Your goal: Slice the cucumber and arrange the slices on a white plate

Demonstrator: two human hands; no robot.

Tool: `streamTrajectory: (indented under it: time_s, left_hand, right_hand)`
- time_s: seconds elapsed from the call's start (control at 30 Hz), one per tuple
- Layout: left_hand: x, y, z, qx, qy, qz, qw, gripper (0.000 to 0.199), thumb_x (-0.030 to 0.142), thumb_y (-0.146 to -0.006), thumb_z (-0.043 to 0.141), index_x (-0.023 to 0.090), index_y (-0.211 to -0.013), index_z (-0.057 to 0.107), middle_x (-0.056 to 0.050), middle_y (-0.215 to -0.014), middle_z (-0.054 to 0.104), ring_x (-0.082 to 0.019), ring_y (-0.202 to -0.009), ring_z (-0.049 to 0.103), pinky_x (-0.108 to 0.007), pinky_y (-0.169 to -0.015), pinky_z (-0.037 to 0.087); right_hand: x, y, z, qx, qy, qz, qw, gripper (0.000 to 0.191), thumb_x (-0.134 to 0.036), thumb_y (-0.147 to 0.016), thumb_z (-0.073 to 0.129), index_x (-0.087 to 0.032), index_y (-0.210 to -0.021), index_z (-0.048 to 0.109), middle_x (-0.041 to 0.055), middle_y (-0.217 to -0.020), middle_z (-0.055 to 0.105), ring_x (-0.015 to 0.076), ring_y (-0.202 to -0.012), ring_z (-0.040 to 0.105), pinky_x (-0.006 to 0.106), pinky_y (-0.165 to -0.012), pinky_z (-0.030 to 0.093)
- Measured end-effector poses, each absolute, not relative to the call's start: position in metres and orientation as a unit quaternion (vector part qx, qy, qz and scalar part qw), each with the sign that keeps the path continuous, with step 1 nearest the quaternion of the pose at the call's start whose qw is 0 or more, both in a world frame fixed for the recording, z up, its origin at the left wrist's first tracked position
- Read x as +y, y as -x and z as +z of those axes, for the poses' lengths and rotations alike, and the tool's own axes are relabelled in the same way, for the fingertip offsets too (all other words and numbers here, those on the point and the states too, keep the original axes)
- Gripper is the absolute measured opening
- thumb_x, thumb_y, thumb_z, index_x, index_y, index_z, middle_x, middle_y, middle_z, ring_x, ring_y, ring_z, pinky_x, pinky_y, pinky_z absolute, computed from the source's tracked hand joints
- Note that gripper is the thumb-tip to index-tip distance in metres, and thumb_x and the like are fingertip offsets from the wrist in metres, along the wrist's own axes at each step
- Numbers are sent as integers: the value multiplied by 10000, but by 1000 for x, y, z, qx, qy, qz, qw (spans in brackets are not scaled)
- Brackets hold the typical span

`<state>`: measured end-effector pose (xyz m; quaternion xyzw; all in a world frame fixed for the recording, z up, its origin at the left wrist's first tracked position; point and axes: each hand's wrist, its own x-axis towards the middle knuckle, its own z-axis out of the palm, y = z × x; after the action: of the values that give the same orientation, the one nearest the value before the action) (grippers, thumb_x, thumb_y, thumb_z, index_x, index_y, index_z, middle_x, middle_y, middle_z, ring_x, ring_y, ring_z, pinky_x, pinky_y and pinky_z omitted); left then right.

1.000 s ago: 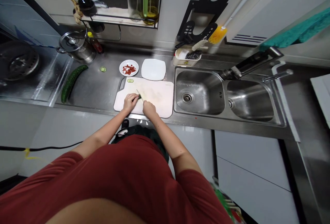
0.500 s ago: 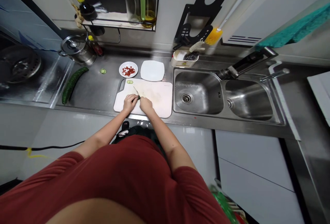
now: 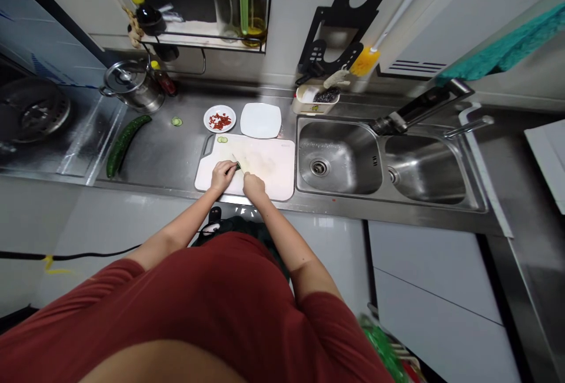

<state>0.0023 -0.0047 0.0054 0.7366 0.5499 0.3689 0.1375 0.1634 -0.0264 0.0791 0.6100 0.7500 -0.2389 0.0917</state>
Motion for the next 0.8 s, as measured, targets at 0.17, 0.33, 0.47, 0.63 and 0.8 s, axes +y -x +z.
streamTrajectory:
  time_s: [0.17, 0.33, 0.47, 0.63, 0.8]
  left_hand:
    - [-5, -2, 5, 548, -737, 372, 132, 239, 309, -925, 475, 219, -1026, 672, -61, -999, 678, -183, -954, 585, -353, -879, 459]
    - [-4, -2, 5, 553, -736, 366, 136, 235, 310, -923, 480, 216, -1016, 674, -60, -995, 680, -188, -960, 586, -353, -887, 459]
    - [-4, -1, 5, 557, -735, 361, 139, 236, 308, -922, 481, 212, -1015, 676, -63, -1001, 680, -192, -963, 586, -354, -888, 459]
    - [-5, -2, 7, 554, -737, 362, 141, 237, 305, -924, 477, 211, -1015, 674, -62, -999, 682, -192, -966, 588, -358, -889, 452]
    - [-4, -2, 8, 554, -739, 357, 143, 240, 307, -925, 476, 211, -1021, 674, -65, -999, 680, -190, -960, 591, -355, -882, 449]
  right_hand:
    - [-16, -154, 80, 742, -618, -244, 94, 267, -60, -869, 402, -124, -1093, 532, 136, -1010, 663, 221, -951, 645, 282, -774, 483]
    - [-5, -146, 85, 743, -615, -251, 81, 280, -73, -894, 372, -125, -1121, 529, 133, -1034, 661, 215, -968, 641, 276, -779, 476]
    - [-1, -144, 87, 745, -612, -255, 74, 282, -90, -914, 362, -127, -1141, 526, 132, -1054, 656, 211, -980, 637, 271, -789, 468]
    - [-2, -144, 88, 745, -614, -251, 70, 283, -93, -913, 366, -125, -1140, 531, 128, -1035, 661, 213, -970, 640, 270, -779, 468]
    - [-2, -144, 88, 740, -618, -255, 74, 269, -102, -918, 387, -122, -1147, 526, 135, -1038, 659, 211, -971, 640, 267, -783, 465]
